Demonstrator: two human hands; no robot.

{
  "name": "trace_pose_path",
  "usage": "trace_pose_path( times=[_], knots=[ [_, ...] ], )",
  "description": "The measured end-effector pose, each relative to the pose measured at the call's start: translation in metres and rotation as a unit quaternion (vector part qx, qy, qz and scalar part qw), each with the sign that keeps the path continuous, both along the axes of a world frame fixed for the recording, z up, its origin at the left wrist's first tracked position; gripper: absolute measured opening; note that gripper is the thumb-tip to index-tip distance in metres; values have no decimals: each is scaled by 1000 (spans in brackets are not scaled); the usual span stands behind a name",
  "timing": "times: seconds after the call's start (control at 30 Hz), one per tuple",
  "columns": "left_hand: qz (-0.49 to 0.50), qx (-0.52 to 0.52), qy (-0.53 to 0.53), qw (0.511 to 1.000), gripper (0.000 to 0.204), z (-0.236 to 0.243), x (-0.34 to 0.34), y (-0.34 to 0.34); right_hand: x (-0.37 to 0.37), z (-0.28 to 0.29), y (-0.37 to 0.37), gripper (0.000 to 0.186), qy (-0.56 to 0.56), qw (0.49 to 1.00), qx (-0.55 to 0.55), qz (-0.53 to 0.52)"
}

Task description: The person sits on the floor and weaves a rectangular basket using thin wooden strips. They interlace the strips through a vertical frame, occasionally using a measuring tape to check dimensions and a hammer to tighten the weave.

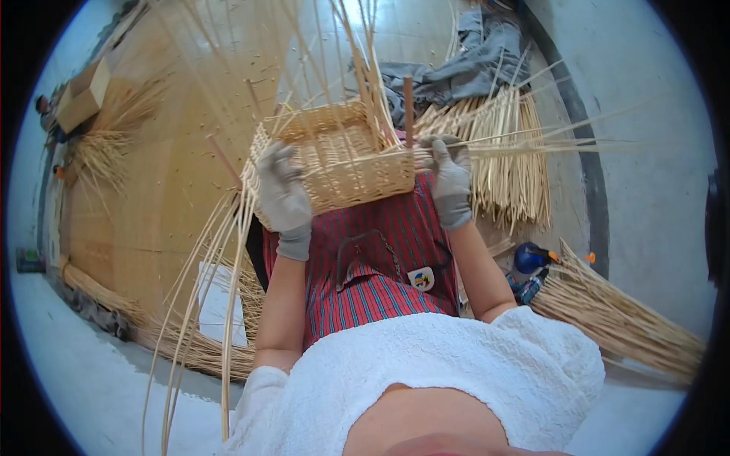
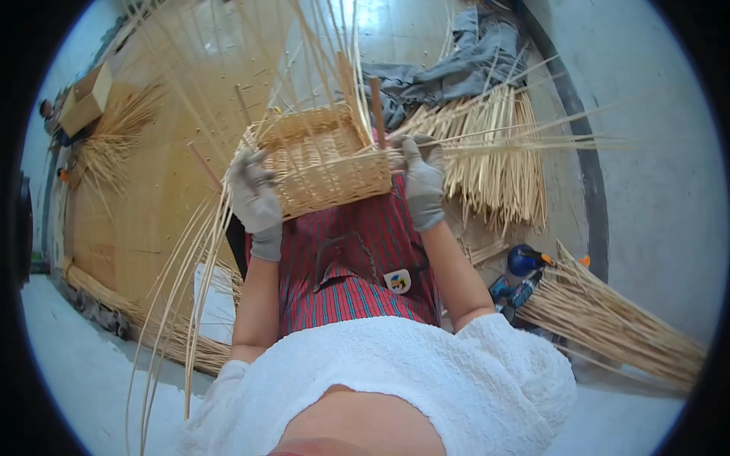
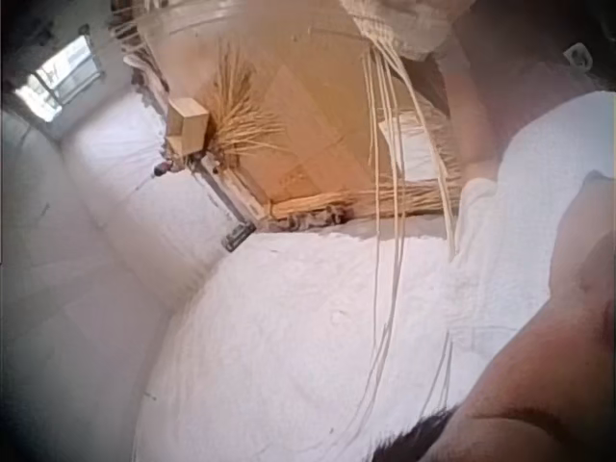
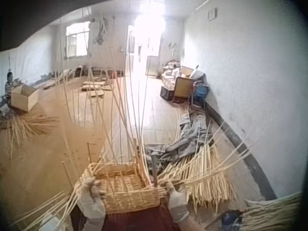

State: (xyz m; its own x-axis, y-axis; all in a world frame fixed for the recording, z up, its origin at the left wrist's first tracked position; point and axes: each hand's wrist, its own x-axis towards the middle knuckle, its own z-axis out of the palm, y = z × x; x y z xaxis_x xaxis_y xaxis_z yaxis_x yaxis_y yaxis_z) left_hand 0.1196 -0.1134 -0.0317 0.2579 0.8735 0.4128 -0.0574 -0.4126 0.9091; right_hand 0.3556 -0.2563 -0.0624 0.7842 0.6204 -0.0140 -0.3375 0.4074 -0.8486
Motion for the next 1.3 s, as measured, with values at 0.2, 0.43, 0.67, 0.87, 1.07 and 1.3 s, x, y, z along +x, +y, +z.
trace_pose_path(
  times=[0.2, 0.43, 0.67, 0.87, 1.07, 1.3],
  knots=[
    [-77, -74, 340, 934, 23, -26, 61, -4, -12, 56, 60, 33, -312, 948, -2, 65],
    [-150, -289, 292, 899, 26, 6, 71, -8, 25, 64, 64, 38, -428, 898, -97, 30],
    [-158, -278, 221, 921, 40, -23, 66, -8, -52, 66, 11, 23, -607, 735, -294, 79],
    [-88, -26, 94, 991, 41, -36, 9, -43, -4, 20, 104, 24, -600, 578, -533, 147],
    [227, -142, 168, 949, 42, -89, -113, -17, -54, 11, 57, 24, -529, 806, -266, 24],
    [73, -421, -118, 896, 43, -84, -165, -13, -229, 52, 19, 36, -558, 734, 17, 387]
  ],
)
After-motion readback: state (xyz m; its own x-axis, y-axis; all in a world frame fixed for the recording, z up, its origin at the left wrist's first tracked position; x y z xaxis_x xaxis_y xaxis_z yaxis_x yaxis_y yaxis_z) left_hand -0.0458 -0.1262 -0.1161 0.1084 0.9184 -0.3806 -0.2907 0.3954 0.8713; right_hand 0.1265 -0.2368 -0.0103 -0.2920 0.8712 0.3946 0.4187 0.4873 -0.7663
